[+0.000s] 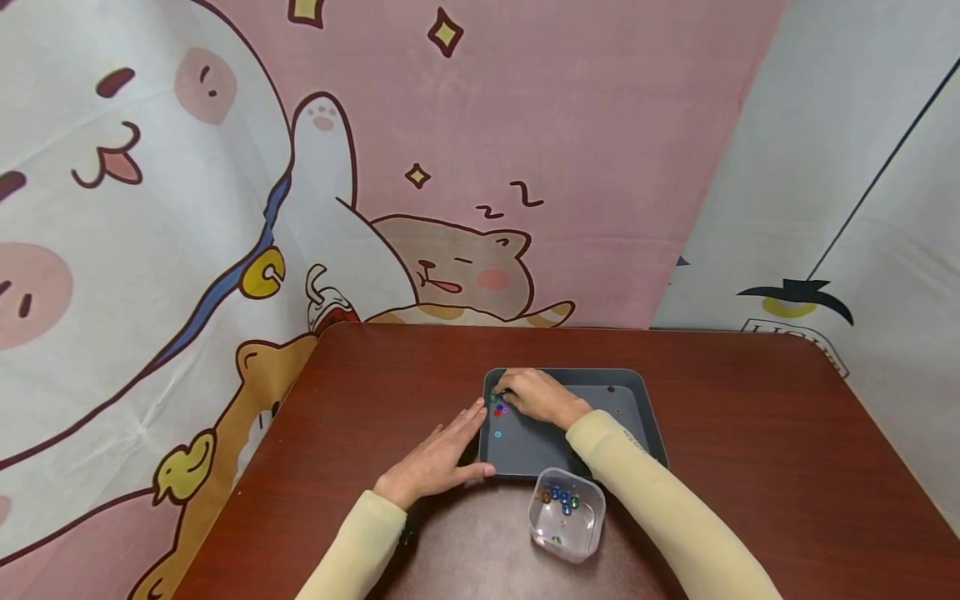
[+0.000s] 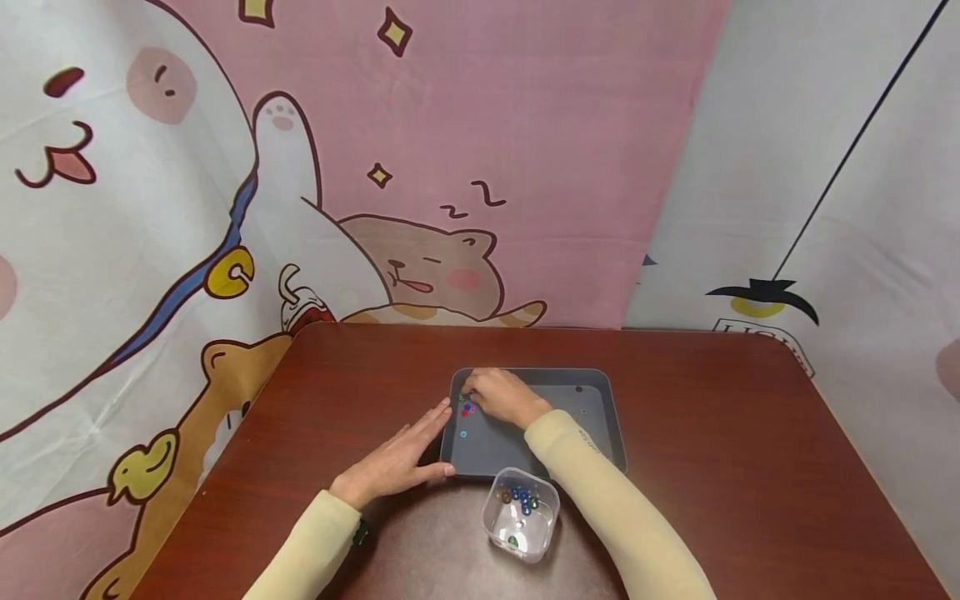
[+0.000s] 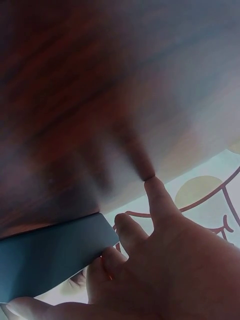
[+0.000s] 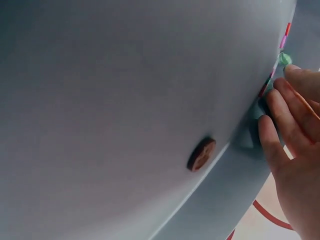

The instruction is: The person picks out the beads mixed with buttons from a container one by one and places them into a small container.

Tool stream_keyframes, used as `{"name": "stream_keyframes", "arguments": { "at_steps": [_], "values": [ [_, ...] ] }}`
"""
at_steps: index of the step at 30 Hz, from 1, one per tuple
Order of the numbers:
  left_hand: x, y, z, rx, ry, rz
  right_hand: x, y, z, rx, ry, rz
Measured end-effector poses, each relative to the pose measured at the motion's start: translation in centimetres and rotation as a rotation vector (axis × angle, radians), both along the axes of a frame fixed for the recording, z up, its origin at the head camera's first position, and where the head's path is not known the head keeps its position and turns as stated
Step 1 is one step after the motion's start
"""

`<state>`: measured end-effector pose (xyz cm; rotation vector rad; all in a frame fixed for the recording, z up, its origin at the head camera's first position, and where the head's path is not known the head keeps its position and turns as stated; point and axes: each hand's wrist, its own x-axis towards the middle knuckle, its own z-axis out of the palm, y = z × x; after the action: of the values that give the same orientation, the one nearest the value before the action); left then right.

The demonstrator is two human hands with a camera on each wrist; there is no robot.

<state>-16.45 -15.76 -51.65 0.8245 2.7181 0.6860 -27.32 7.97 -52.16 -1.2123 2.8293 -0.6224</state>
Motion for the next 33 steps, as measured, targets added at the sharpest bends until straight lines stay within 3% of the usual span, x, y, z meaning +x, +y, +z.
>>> {"name": "stream_keyframes", "arguments": {
  "at_steps": [8,18,25,33],
  "values": [
    [0.1,0.0,0.0,0.001,-0.009,0.010,0.3,0.9,0.7,-0.063,0.019,-0.002],
    [0.1,0.0,0.1,-0.007,-0.005,0.011,1.2,2.7,3.3,-0.125,0.010,-0.070],
    [0.1,0.1,0.3,-0.015,-0.005,0.010,2.5,4.1,5.2,-0.151,0.040,-0.077],
    [0.1,0.1,0.2,-0.018,-0.006,0.013,4.5,5.3,6.1,-0.166,0.078,-0.085]
  ]
}}
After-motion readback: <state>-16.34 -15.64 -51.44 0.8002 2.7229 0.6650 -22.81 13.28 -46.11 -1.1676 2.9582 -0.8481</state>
